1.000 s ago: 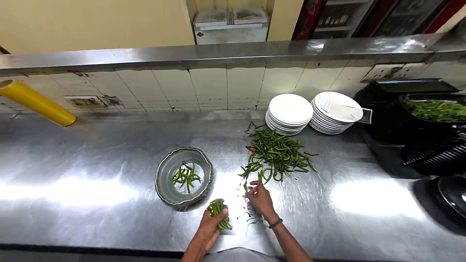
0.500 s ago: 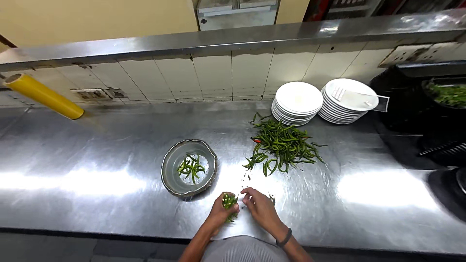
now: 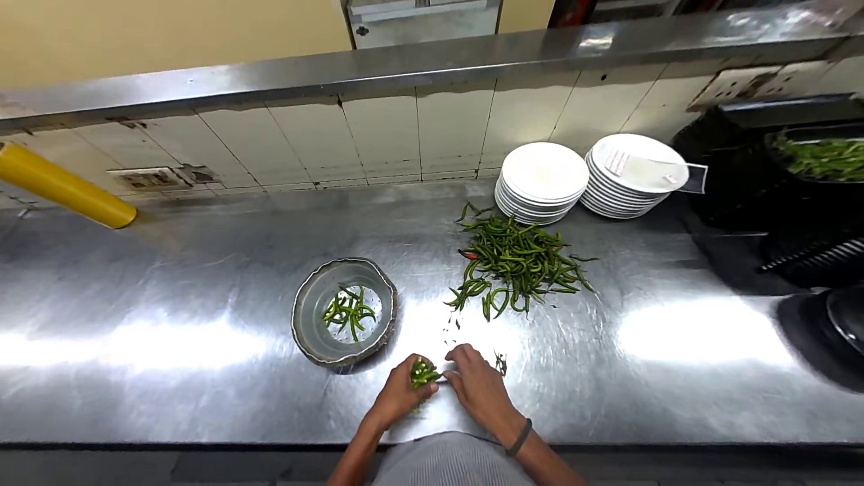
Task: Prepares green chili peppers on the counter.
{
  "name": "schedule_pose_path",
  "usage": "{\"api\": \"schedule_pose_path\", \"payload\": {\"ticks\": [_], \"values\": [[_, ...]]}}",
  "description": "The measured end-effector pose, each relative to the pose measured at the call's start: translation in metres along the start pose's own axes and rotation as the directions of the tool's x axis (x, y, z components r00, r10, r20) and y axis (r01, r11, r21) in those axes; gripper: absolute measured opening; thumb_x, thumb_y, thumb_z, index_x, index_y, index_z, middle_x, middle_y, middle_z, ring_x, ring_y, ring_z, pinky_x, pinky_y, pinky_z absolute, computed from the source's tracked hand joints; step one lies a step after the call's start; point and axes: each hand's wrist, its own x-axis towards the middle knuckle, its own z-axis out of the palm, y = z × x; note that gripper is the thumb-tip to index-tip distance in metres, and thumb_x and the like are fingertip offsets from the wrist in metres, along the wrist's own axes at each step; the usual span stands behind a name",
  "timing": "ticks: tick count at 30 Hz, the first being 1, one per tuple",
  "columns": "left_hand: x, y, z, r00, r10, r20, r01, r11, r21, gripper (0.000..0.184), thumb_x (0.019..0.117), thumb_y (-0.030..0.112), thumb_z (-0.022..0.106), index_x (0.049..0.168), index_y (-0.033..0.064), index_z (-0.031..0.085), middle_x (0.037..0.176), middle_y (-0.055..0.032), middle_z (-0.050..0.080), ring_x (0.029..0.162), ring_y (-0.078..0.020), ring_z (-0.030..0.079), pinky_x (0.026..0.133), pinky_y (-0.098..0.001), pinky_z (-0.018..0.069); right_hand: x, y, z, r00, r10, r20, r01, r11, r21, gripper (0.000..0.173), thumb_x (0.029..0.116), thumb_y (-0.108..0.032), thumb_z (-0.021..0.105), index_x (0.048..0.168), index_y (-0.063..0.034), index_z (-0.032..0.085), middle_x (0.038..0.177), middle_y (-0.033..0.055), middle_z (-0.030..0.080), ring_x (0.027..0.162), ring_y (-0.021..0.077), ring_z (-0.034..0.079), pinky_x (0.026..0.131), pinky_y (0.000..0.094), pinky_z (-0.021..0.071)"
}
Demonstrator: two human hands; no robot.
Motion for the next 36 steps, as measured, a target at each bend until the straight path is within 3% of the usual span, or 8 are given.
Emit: {"api": "schedule_pose_path", "payload": {"ticks": [4,13,19,23,26,31,33,36], "values": [[-0.002,0.003,0.003,0.998,0.054,-0.007,-0.053,0.986,0.158,0.044,0.0887,0.025,0.078,0.126,0.0078,0.062,0.114,-0.0065,0.071,0.105,-0.0146,0.068,0.097,-0.0362,0.0558,-0.001,0.000,0.003,0.991,-0.023,0.132,0.024,1.000,-0.002,0.027,0.1044,-0.028,0.052,0.108,-0.0128,0.073,0.105,0.0099,0.070,0.104,0.0294,0.067,0.083,0.0472,0.0566],[-0.011,0.004,-0.009,0.973,0.152,0.175,-0.177,0.975,0.134,0.036,0.0894,0.014,0.077,0.122,0.0095,0.063,0.110,-0.0045,0.071,0.099,-0.0133,0.069,0.093,-0.0346,0.0572,-0.001,0.017,0.002,0.955,-0.234,0.181,0.188,0.952,0.241,0.020,0.0996,-0.022,0.057,0.100,-0.0143,0.076,0.099,0.0064,0.072,0.100,0.0255,0.068,0.087,0.0478,0.0539],[-0.018,0.005,-0.030,0.947,0.222,0.230,-0.205,0.974,-0.097,0.034,0.0882,0.008,0.077,0.120,0.0062,0.065,0.110,-0.0056,0.070,0.099,-0.0143,0.068,0.090,-0.0328,0.0573,-0.005,0.037,0.015,0.909,-0.416,0.038,0.189,0.490,0.851,0.014,0.0971,-0.013,0.068,0.094,-0.0015,0.076,0.090,0.0049,0.071,0.085,0.0088,0.065,0.080,0.0277,0.0537],[-0.022,0.011,-0.027,0.994,0.088,0.071,-0.046,0.890,-0.454,0.048,0.0902,0.015,0.076,0.130,-0.0012,0.054,0.103,-0.0151,0.070,0.089,-0.0257,0.072,0.082,-0.0409,0.0623,0.000,0.048,0.021,0.990,-0.082,0.118,-0.024,0.714,0.700,0.023,0.1018,-0.022,0.061,0.106,-0.0065,0.077,0.088,0.0015,0.074,0.077,0.0094,0.069,0.076,0.0310,0.0596],[-0.027,0.016,-0.018,0.999,-0.001,0.046,0.035,0.652,-0.757,0.055,0.0923,0.014,0.075,0.137,-0.0009,0.047,0.104,-0.0198,0.069,0.083,-0.0303,0.072,0.077,-0.0435,0.0631,0.014,0.066,0.014,0.975,0.175,0.138,-0.213,0.914,0.346,0.032,0.1049,-0.031,0.051,0.121,-0.0164,0.075,0.105,0.0036,0.076,0.099,0.0196,0.072,0.093,0.0476,0.0559],[-0.028,0.013,-0.005,0.998,-0.053,0.025,0.051,0.582,-0.812,0.056,0.0892,0.009,0.077,0.136,0.0006,0.048,0.100,-0.0164,0.068,0.077,-0.0253,0.071,0.071,-0.0395,0.0633,0.043,0.069,-0.014,0.817,0.571,-0.084,-0.526,0.796,0.301,0.030,0.1038,-0.030,0.056,0.125,-0.0140,0.071,0.102,0.0089,0.075,0.095,0.0287,0.072,0.084,0.0552,0.0562],[-0.027,0.013,-0.001,0.999,-0.035,0.027,0.043,0.606,-0.794,0.063,0.0837,0.006,0.081,0.137,0.0010,0.047,0.097,-0.0149,0.069,0.079,-0.0246,0.071,0.073,-0.0394,0.0633,0.056,0.069,-0.018,0.757,0.642,-0.125,-0.601,0.758,0.253,0.034,0.1023,-0.034,0.058,0.128,-0.0142,0.067,0.100,0.0106,0.075,0.094,0.0321,0.071,0.081,0.0573,0.0550],[-0.027,0.011,0.001,1.000,0.010,0.026,0.014,0.622,-0.783,0.070,0.0751,0.004,0.088,0.135,0.0021,0.051,0.095,-0.0117,0.068,0.078,-0.0219,0.070,0.072,-0.0371,0.0624,0.069,0.074,-0.014,0.742,0.660,-0.116,-0.646,0.750,0.138,0.030,0.1018,-0.038,0.057,0.114,-0.0152,0.073,0.098,0.0107,0.075,0.095,0.0323,0.071,0.079,0.0566,0.0540]]}}
